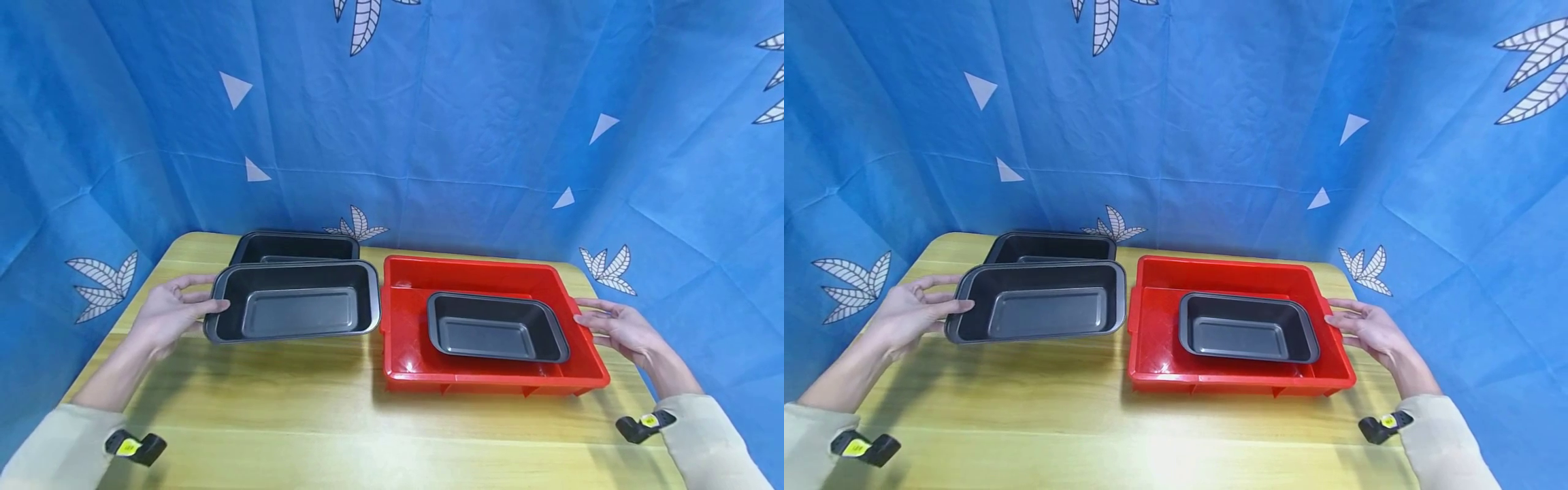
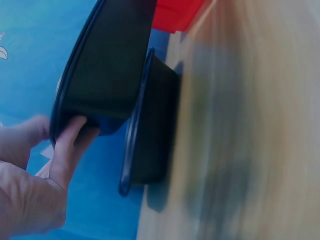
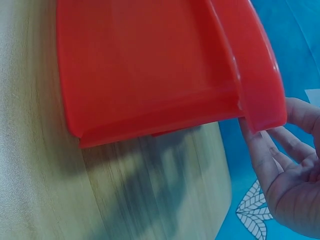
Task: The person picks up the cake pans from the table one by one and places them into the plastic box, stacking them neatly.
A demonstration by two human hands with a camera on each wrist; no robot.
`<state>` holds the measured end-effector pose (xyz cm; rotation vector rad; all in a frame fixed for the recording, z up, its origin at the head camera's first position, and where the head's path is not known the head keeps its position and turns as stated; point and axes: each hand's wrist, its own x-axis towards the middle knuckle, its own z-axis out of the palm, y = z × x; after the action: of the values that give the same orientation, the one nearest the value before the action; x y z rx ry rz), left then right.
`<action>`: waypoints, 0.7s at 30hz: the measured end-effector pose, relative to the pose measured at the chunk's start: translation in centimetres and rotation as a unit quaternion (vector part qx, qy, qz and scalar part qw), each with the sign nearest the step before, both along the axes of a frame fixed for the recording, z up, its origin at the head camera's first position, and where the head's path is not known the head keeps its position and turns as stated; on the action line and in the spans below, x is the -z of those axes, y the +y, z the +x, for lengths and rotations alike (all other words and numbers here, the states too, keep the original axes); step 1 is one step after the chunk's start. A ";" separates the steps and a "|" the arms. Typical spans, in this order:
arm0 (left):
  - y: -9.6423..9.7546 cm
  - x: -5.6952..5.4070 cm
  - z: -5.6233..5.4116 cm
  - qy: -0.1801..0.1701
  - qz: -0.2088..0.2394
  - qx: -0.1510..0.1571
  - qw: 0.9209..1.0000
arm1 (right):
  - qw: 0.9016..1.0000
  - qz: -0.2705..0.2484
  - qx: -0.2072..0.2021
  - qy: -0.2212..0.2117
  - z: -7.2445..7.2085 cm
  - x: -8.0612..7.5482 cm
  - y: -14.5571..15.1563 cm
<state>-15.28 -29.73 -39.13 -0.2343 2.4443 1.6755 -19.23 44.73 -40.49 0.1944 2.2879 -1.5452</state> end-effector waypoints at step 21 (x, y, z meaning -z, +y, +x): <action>5.4 -1.9 -1.6 0.019 0.023 -0.012 0.999 | 1.000 0.005 -0.003 -0.012 -0.1 -0.2 -0.1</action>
<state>-16.90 -24.37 -37.27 -0.2299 2.4347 1.7606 -19.33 44.63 -40.34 0.2087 2.2767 -1.5201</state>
